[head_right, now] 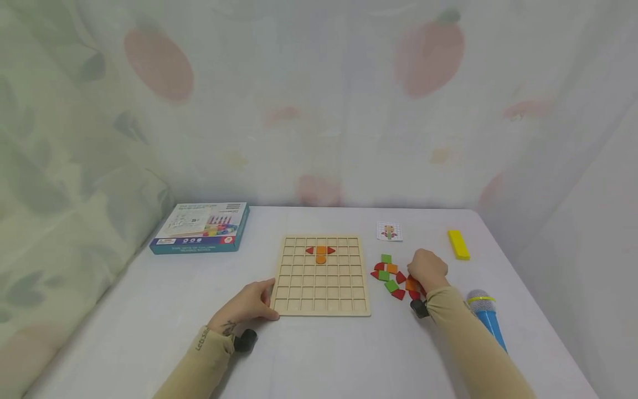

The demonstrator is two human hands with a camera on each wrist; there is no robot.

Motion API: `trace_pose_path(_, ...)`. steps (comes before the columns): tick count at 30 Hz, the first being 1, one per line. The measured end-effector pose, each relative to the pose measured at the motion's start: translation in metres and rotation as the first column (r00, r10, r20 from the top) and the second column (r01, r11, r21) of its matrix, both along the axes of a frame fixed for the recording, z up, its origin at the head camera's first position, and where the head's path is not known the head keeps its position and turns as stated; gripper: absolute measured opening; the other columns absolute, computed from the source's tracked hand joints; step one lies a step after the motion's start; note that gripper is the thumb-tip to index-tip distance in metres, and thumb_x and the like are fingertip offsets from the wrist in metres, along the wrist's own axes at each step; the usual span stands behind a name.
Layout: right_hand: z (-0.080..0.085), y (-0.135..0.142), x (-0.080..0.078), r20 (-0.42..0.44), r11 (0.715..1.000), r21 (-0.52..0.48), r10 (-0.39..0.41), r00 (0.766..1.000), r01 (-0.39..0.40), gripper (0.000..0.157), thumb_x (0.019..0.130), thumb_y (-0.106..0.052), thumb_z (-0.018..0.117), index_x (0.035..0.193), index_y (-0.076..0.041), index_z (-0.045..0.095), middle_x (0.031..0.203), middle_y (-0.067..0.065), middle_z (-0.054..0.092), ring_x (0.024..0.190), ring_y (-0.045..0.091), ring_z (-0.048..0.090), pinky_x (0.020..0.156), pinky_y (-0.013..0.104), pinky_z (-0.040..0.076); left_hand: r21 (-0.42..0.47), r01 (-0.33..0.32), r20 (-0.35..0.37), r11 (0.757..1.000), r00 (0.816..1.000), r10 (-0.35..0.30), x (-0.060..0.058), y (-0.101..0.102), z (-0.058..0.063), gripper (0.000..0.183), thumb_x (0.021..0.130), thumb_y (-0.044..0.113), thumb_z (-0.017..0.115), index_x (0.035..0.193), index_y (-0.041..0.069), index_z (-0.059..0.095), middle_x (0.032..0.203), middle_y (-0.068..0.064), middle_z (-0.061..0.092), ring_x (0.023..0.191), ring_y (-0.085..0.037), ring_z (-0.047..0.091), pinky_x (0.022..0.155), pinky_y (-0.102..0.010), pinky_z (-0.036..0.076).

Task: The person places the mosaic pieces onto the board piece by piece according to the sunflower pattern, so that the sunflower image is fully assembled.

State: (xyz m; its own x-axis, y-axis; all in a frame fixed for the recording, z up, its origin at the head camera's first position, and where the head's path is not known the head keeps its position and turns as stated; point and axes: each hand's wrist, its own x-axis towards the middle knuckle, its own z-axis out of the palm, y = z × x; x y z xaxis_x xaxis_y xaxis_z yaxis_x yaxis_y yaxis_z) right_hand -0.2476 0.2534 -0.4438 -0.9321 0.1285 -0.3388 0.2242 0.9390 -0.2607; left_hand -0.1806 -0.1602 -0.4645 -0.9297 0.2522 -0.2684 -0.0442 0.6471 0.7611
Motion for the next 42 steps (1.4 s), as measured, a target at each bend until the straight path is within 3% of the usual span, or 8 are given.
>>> trace_pose_path(6,0.005,-0.007,-0.008,-0.035,0.999,-0.02,0.026,0.999,-0.027,0.029,0.08,-0.016,0.063,0.098,0.006,0.056,0.082,0.015,0.057,0.071,0.027,0.051,0.061,0.037,0.041,0.014,0.002,0.003,1.0,1.0,-0.002,0.0,-0.001,-0.001,0.095,0.061,0.009,0.083,0.141,-0.003,0.033,0.065,-0.005,0.048,0.053,-0.015,0.044,0.048,-0.027,0.036)
trace_pose_path(10,0.016,-0.024,-0.019,-0.125,0.995,-0.055,0.072,0.989,-0.08,0.019,0.082,-0.015,0.063,0.092,0.001,0.058,0.082,0.014,0.058,0.068,0.025,0.051,0.057,0.035,0.04,0.021,-0.002,0.007,1.0,1.0,0.002,-0.001,-0.001,-0.002,0.096,0.06,0.009,0.084,0.141,-0.003,0.032,0.066,-0.005,0.048,0.055,-0.015,0.045,0.049,-0.027,0.038)
trace_pose_path(15,0.03,-0.069,-0.035,-0.313,0.957,-0.158,0.184,0.932,-0.242,0.011,0.086,-0.015,0.062,0.086,-0.005,0.059,0.085,0.01,0.06,0.07,0.022,0.052,0.055,0.031,0.039,0.015,-0.017,0.014,1.0,1.0,0.016,-0.001,-0.002,-0.004,0.097,0.06,0.009,0.084,0.142,-0.002,0.033,0.067,-0.005,0.048,0.055,-0.015,0.045,0.049,-0.026,0.038)
trace_pose_path(20,0.029,-0.127,-0.044,-0.395,0.89,-0.221,0.293,0.871,-0.399,0.008,0.086,-0.015,0.063,0.089,-0.007,0.063,0.09,0.008,0.064,0.079,0.022,0.057,0.065,0.034,0.045,0.012,-0.019,0.016,1.0,1.0,0.018,-0.001,-0.001,-0.003,0.097,0.06,0.009,0.084,0.141,-0.001,0.033,0.068,-0.005,0.048,0.057,-0.015,0.044,0.05,-0.026,0.037)
trace_pose_path(25,0.019,-0.172,-0.043,-0.39,0.847,-0.204,0.39,0.834,-0.491,0.005,0.086,-0.012,0.062,0.089,-0.009,0.066,0.09,0.005,0.065,0.075,0.017,0.057,0.065,0.033,0.046,0.009,-0.013,0.012,1.0,1.0,0.013,0.0,-0.001,-0.002,0.097,0.059,0.01,0.084,0.141,-0.003,0.034,0.068,-0.005,0.047,0.059,-0.016,0.044,0.051,-0.027,0.036)
trace_pose_path(29,0.01,-0.193,-0.041,-0.372,0.835,-0.148,0.45,0.812,-0.53,0.004,0.085,-0.011,0.063,0.088,-0.012,0.066,0.089,0.002,0.065,0.073,0.015,0.056,0.063,0.031,0.045,-0.001,-0.019,0.015,1.0,1.0,0.019,-0.001,-0.001,-0.003,0.096,0.059,0.011,0.085,0.141,-0.002,0.035,0.07,-0.006,0.047,0.061,-0.016,0.045,0.052,-0.027,0.036)
trace_pose_path(42,-0.001,-0.209,-0.039,-0.315,0.845,-0.029,0.499,0.807,-0.534,0.006,0.085,-0.01,0.061,0.085,-0.014,0.066,0.091,0.001,0.065,0.076,0.015,0.055,0.066,0.033,0.045,0.012,-0.003,0.007,1.0,1.0,0.003,-0.002,-0.001,-0.003,0.096,0.059,0.01,0.085,0.14,-0.003,0.035,0.071,-0.007,0.047,0.061,-0.017,0.045,0.053,-0.028,0.038)
